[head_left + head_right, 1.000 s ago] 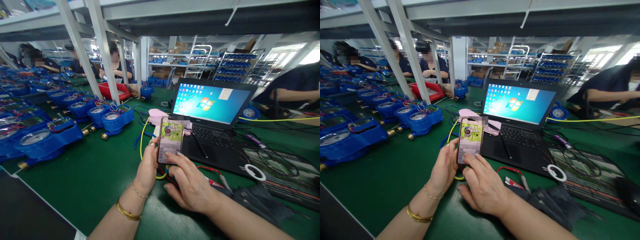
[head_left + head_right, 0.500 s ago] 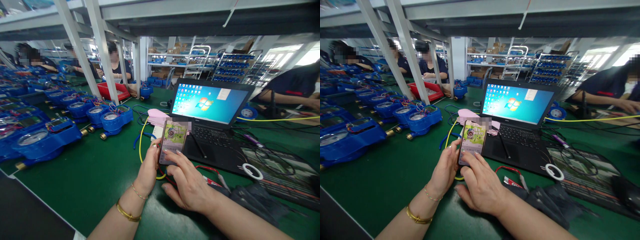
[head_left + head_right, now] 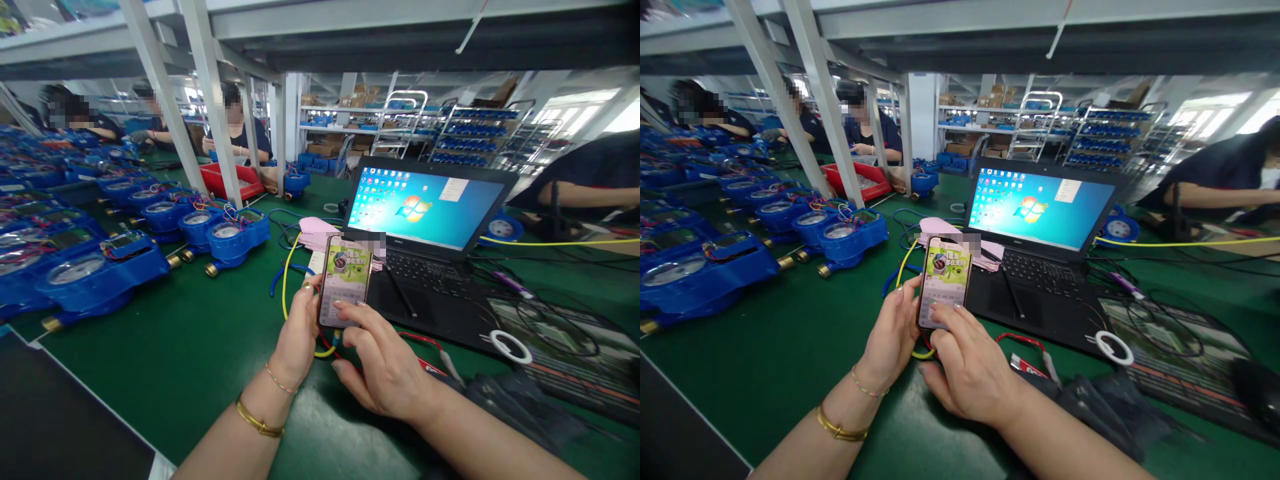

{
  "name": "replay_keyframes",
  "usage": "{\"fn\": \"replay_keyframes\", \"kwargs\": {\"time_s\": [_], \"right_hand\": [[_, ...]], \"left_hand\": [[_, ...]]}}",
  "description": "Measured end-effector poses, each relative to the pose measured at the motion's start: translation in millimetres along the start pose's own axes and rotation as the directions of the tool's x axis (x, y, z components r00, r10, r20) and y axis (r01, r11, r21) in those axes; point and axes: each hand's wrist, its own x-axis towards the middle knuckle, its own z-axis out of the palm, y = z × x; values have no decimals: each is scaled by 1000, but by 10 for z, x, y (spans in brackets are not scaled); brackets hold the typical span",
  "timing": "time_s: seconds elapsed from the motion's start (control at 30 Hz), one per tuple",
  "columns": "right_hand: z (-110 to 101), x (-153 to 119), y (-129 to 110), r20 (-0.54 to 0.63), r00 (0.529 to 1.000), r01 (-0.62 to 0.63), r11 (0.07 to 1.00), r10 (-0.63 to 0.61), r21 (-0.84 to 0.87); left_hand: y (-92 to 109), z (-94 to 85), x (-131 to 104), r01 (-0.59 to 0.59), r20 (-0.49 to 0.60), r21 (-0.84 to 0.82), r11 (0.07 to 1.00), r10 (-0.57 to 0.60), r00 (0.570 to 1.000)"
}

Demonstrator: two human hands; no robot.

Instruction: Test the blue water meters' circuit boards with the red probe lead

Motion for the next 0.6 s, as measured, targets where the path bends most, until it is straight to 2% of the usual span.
{"fn": "replay_keyframes", "kwargs": {"time_s": [0.1,0.23,0.43,0.6], "right_hand": [[-9,10,-8,11,1000,-4,1000,4,19],[-37,-6,14,-32,999,16,998,-14,60],[-44,-27,45,-45,999,-8,1000,9,19],[-39,-16,47,-27,1000,-6,999,8,39]], "left_hand": [[2,-10,3,-1,-8,-9,1000,1,1000],[29,-30,15,-8,-47,-59,998,5,999],[53,-58,41,0,-111,-99,995,-11,994],[36,-42,33,-6,-94,-78,997,-1,996]]}}
